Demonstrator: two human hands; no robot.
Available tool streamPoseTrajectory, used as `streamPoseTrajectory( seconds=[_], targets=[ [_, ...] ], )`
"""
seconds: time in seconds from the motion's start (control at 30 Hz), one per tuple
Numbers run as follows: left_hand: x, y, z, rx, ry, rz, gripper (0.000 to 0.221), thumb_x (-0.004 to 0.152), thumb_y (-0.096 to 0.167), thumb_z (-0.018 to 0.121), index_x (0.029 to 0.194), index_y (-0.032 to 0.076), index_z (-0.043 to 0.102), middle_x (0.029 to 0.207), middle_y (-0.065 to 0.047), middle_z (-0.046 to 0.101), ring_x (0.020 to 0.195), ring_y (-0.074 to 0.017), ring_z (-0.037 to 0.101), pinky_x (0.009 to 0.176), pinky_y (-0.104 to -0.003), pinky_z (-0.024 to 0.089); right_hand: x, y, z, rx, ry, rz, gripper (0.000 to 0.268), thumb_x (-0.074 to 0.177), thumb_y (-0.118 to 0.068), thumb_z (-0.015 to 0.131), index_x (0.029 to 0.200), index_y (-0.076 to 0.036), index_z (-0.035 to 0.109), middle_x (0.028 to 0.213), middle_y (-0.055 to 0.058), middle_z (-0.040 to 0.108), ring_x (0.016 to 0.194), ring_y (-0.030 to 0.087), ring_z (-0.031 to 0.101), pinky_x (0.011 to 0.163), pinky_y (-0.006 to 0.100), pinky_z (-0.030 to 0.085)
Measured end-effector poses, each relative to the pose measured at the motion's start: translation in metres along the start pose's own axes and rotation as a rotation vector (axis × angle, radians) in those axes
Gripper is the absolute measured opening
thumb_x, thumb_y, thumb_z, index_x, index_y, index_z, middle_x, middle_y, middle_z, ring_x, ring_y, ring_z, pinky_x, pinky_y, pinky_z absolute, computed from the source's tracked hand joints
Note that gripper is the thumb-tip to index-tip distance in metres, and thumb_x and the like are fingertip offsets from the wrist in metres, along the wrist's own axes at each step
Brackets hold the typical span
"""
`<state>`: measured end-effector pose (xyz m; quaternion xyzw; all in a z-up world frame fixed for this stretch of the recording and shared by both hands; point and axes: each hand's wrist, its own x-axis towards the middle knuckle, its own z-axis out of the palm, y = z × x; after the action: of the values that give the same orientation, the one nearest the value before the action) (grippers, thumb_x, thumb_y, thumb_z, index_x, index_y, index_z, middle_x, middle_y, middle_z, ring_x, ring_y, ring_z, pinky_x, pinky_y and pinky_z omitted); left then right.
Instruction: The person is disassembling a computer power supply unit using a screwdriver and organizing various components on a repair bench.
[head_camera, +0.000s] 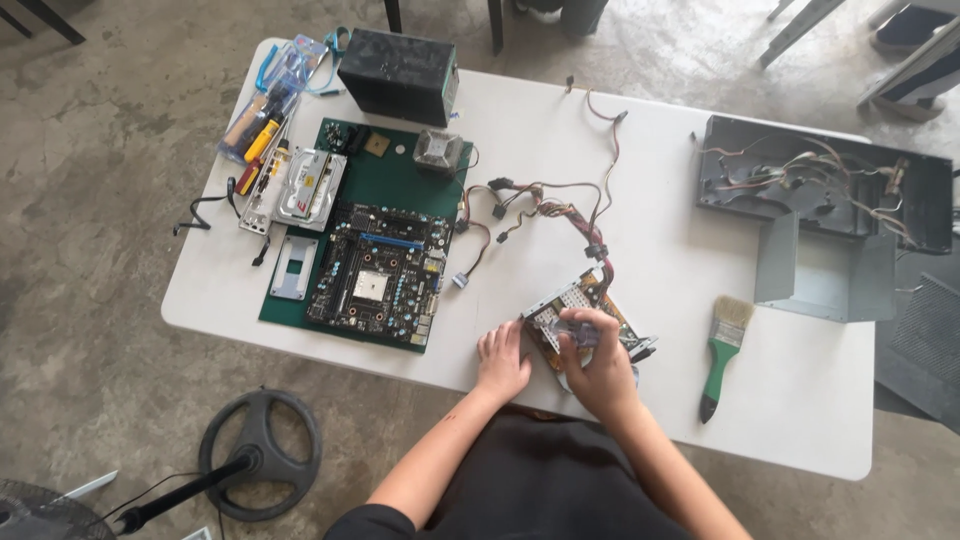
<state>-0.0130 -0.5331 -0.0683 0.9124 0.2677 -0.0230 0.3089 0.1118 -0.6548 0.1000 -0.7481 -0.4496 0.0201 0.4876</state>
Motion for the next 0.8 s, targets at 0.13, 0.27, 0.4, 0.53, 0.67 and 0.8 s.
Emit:
streamPoseTrajectory(
  seconds=[0.13,0.27,0.4,0.53,0.67,0.8],
  targets=[
    [-0.004,0.002,0.003,0.012,0.016,0.010,0.073,0.093,0.020,0.069,0.156,0.013,0.032,0.140,-0.012,0.041,0.127,-0.0323,0.043,0.112,-0.055,0.029,-0.014,0.002,0.006,0.020,0.032,0.027,0.032,0.099,-0.013,0.069,0.122,-0.005,0.047,0.115,0.009,0.075,0.111,0.030,0.076,0.092,0.041,0.061],
    [-0.005,-0.002,0.017,0.068,0.074,0.017,0.078,0.093,0.023,0.069,0.159,0.014,0.030,0.140,-0.011,0.041,0.126,-0.0311,0.043,0.112,-0.054,0.029,-0.021,0.000,0.008,0.119,0.021,-0.086,0.031,0.100,-0.009,0.069,0.121,-0.004,0.047,0.113,0.011,0.073,0.112,0.036,0.075,0.089,0.044,0.062],
    [-0.004,-0.002,0.015,0.039,0.087,-0.001,0.077,0.094,0.023,0.069,0.160,0.015,0.031,0.140,-0.011,0.043,0.127,-0.0305,0.045,0.113,-0.053,0.030,-0.013,0.006,0.003,0.120,-0.039,-0.121,0.033,0.098,-0.007,0.071,0.122,-0.003,0.049,0.114,0.009,0.073,0.114,0.035,0.075,0.090,0.045,0.062],
    [-0.004,-0.001,0.013,0.004,0.066,-0.020,0.077,0.093,0.028,0.070,0.159,0.014,0.034,0.142,-0.011,0.044,0.130,-0.0314,0.045,0.114,-0.053,0.031,0.003,0.006,-0.006,0.134,-0.046,-0.091,0.032,0.098,-0.006,0.070,0.123,-0.002,0.051,0.115,0.009,0.073,0.116,0.034,0.075,0.093,0.044,0.061],
    [-0.011,-0.004,0.016,-0.118,0.122,-0.035,0.062,0.095,0.030,0.067,0.150,0.010,0.048,0.137,-0.012,0.053,0.128,-0.0332,0.054,0.109,-0.053,0.040,0.008,-0.002,-0.011,0.112,-0.037,-0.062,0.035,0.099,-0.006,0.070,0.127,-0.002,0.050,0.115,0.009,0.074,0.113,0.032,0.076,0.093,0.043,0.062],
    [-0.005,-0.016,0.011,-0.207,0.227,-0.090,0.050,0.094,0.028,0.068,0.141,0.020,0.054,0.131,-0.002,0.057,0.122,-0.0268,0.061,0.103,-0.049,0.048,0.014,-0.001,-0.019,0.116,-0.015,-0.039,0.036,0.100,-0.007,0.069,0.129,-0.002,0.049,0.117,0.009,0.075,0.113,0.032,0.076,0.092,0.042,0.062]
  ],
)
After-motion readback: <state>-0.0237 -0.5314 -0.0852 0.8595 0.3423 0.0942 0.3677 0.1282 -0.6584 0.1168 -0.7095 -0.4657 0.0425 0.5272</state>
